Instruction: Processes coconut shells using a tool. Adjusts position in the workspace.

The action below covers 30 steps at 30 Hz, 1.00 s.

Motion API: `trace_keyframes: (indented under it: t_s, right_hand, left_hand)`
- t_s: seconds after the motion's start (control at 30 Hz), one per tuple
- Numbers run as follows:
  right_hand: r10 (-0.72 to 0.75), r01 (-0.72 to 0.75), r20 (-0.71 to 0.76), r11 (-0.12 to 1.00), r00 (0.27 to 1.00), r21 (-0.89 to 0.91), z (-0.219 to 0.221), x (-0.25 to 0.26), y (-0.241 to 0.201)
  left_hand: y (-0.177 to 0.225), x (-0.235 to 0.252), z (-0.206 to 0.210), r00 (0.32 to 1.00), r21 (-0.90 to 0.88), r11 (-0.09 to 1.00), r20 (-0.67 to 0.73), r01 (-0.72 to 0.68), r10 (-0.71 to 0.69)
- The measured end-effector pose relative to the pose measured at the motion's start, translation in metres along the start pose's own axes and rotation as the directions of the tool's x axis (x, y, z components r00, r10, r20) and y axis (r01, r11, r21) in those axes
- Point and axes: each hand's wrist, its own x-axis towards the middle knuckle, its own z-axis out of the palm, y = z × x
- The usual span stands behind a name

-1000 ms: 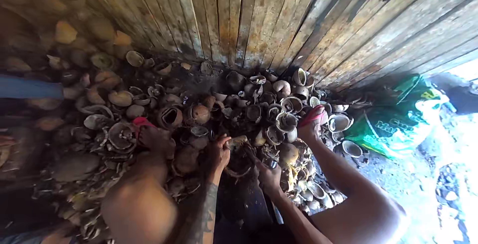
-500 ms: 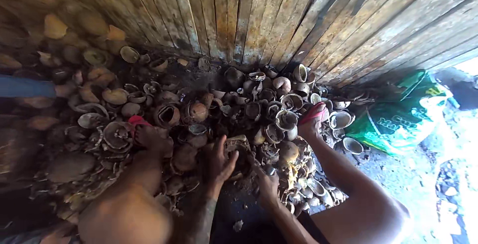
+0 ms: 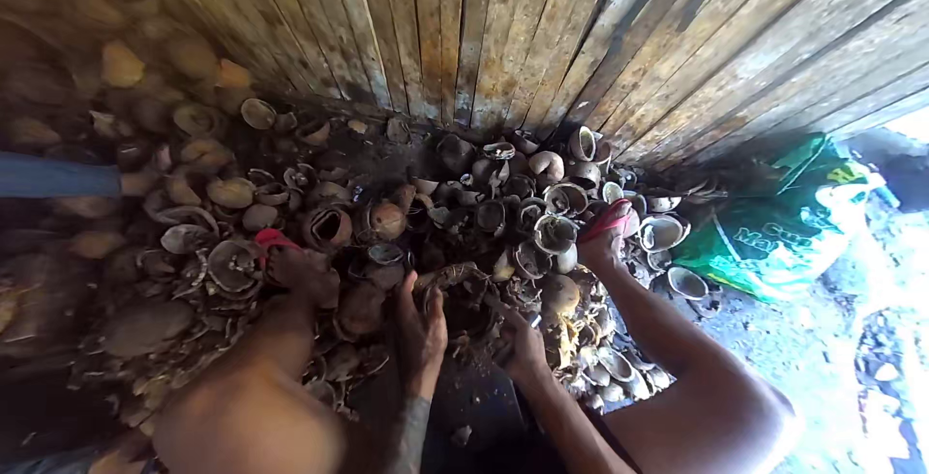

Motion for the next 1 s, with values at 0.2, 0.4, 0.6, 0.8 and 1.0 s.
trace_keyframes:
  t_s: [0.2, 0.4, 0.6, 0.8, 1.0]
  right_hand:
    - [-0.134, 0.137, 0.045, 0.988, 0.99, -0.07, 0.006, -0.015, 0.016]
    - [-0.176, 0.204, 0.148, 0.958, 0.973, -0.203, -0.018, -0.049, 0.013]
    - [-0.025, 0.025, -0.057, 1.0, 0.998, -0.005, 0.0, -0.048, -0.006]
    - [-0.114, 0.109, -0.032, 0.985, 0.993, -0.136, 0.019, -0.02, -0.015]
    - [-0.344, 0.407, 0.224, 0.833, 0.912, -0.375, -0.017, 0.01, -0.003]
  left_hand:
    - [0.001, -0.04, 0.02, 0.994, 0.186, 0.977, 0.03, -0.105, 0.101]
    - [0.025, -0.024, 0.01, 0.969, 0.394, 0.892, -0.022, -0.22, 0.248]
    - [0.033, -0.025, 0.023, 0.984, 0.539, 0.831, -0.015, -0.141, 0.176]
    - [0.034, -0.007, 0.031, 0.974, 0.423, 0.885, -0.023, -0.193, 0.223]
    - [0.026, -0.007, 0.03, 0.971, 0.413, 0.887, -0.022, -0.209, 0.238]
